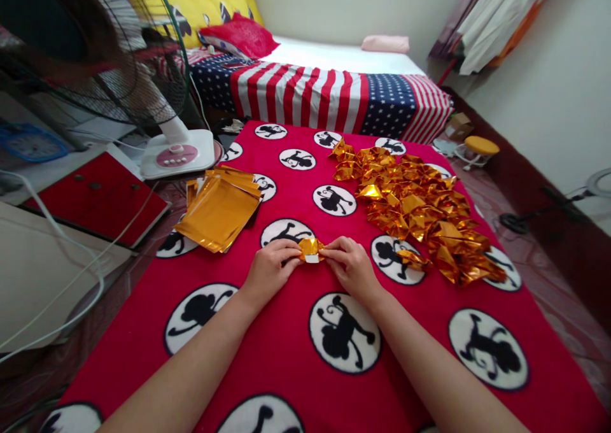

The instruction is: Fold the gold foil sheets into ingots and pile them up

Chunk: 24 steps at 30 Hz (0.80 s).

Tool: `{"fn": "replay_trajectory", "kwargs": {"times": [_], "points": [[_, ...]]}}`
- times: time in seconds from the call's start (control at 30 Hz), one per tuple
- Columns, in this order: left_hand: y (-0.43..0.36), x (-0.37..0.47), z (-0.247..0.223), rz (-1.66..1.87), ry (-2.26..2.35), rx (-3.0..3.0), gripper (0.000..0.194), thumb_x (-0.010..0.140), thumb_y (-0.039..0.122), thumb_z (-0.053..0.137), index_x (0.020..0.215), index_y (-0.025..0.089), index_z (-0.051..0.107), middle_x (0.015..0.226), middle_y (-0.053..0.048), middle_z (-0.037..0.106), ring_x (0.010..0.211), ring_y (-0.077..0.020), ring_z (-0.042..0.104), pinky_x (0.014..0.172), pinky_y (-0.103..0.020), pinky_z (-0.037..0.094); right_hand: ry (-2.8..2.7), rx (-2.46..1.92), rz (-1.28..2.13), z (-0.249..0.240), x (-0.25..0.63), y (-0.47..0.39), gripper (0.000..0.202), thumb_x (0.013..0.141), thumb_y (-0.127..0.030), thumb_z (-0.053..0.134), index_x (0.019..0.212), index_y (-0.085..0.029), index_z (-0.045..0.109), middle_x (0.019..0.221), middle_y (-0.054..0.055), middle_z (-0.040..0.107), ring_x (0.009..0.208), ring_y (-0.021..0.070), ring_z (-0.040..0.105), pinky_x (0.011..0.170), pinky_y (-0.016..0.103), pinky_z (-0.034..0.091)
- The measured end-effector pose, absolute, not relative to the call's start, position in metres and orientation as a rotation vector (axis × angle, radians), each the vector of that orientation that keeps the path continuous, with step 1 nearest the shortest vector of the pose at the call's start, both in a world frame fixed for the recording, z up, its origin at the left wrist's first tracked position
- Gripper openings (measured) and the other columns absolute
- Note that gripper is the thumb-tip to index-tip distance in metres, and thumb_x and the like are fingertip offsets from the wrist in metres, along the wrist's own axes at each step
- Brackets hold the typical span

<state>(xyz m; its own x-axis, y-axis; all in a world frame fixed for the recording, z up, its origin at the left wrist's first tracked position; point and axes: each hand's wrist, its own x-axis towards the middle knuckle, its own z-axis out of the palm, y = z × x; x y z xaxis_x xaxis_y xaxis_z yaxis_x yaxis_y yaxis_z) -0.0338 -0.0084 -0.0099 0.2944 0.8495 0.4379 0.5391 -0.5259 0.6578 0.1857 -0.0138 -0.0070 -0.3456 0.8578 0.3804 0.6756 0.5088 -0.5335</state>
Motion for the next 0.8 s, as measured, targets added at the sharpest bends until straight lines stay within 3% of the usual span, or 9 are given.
{"fn": "replay_trajectory", "kwargs": {"times": [0.33, 0.8], "points": [[-0.003, -0.03, -0.005, 1.075, 1.327, 2.068, 0.013, 0.084, 0.017, 0.063, 0.076, 0.018, 0.073, 0.084, -0.004, 0.073, 0.078, -0.016, 0.067, 0.072, -0.028, 0.053, -1.942, -1.407, 0.47, -0.007, 0.177, -0.008, 0.009, 0.087, -0.02, 0.064, 0.084, -0.023, 0.073, 0.081, 0.002, 0.064, 0.077, 0.016, 0.06, 0.069, 0.029, 0.044], [-0.002, -0.028, -0.006, 0.99, 1.446, 2.107, 0.015, 0.086, 0.018, 0.06, 0.075, 0.018, 0.071, 0.088, -0.004, 0.07, 0.081, -0.0168, 0.065, 0.075, -0.029, 0.052, -1.879, -1.484, 0.463, -0.008, 0.173, -0.007, 0.011, 0.086, -0.023, 0.065, 0.084, -0.024, 0.075, 0.076, 0.001, 0.062, 0.068, 0.0146, 0.058, 0.062, 0.027, 0.042]]}}
